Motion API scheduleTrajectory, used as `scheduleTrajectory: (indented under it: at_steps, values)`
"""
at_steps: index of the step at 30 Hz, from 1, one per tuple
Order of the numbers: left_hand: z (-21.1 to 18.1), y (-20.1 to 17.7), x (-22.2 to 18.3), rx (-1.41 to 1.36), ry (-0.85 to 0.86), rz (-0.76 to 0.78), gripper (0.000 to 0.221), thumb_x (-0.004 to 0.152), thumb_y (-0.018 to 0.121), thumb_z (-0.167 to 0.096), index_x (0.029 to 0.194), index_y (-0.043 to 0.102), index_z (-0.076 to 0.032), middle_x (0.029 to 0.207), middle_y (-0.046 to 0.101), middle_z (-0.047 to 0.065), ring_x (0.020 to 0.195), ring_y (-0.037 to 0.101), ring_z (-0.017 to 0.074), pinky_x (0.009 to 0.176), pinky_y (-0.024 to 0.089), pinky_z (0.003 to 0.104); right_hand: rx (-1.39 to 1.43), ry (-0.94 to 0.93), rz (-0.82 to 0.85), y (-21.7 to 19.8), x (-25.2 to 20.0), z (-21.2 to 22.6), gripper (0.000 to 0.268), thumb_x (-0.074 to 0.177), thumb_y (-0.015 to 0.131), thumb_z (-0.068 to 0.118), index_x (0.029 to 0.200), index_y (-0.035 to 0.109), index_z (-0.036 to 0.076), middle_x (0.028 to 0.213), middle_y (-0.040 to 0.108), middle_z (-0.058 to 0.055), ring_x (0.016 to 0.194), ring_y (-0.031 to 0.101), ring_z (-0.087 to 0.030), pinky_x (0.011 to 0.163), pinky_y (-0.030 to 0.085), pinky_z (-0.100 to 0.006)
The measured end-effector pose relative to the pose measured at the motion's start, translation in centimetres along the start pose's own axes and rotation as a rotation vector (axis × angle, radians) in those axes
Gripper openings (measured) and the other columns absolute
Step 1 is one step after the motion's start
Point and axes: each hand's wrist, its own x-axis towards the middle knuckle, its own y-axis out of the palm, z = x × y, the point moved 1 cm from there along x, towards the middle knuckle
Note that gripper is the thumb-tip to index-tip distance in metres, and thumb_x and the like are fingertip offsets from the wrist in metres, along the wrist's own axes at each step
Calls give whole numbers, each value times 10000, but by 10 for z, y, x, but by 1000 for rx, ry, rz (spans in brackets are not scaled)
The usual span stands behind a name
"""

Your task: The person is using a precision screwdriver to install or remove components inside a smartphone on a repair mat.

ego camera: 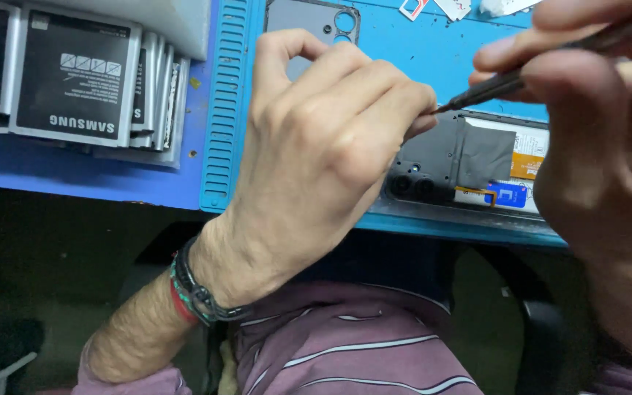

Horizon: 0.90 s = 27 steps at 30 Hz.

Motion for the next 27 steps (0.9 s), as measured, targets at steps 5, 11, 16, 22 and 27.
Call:
scheduleTrajectory:
  at_steps: [5,11,16,22,27]
  values:
    - [3,4,-11,-6,-88,200,154,1081,935,-130,1096,787,-90,1549,547,135,1535,448,419,1272,280,797,93,-41,-52,18,9,-6,660,1349,644,-167,1739,259,201,1367,612,-423,1228,803,-471,1126,762,-547]
    - [4,8,-20,95,-154,351,548,1000,1149,-555,1248,855,-165,1754,252,128,1678,307,493,1363,309,894,140,-107,-80,28,13,-13,797,1307,674,-257,1759,207,204,1306,604,-473,1140,781,-495,1057,751,-585]
    - [5,8,-24,84,-158,356,593,1010,1153,-601,1238,856,-142,1767,236,129,1696,302,491,1389,359,874,115,-118,-24,25,12,-11,913,1320,642,-285,1810,186,335,1309,577,-471,1167,761,-485,1066,733,-573]
    - [4,8,-28,79,-166,351,624,1034,1154,-622,1316,852,-155,1789,193,127,1721,236,481,1414,418,871,100,-80,-29,25,12,-12,889,1347,654,-261,1813,189,337,1290,614,-449,1137,773,-456,1037,731,-534]
    - [-5,-1,-25,167,-171,301,756,1008,1210,-642,1312,753,-122,1745,316,139,1676,389,463,1357,517,775,103,-111,-26,28,12,-20,964,1305,712,-306,1808,188,327,1294,618,-460,1138,771,-456,973,702,-491]
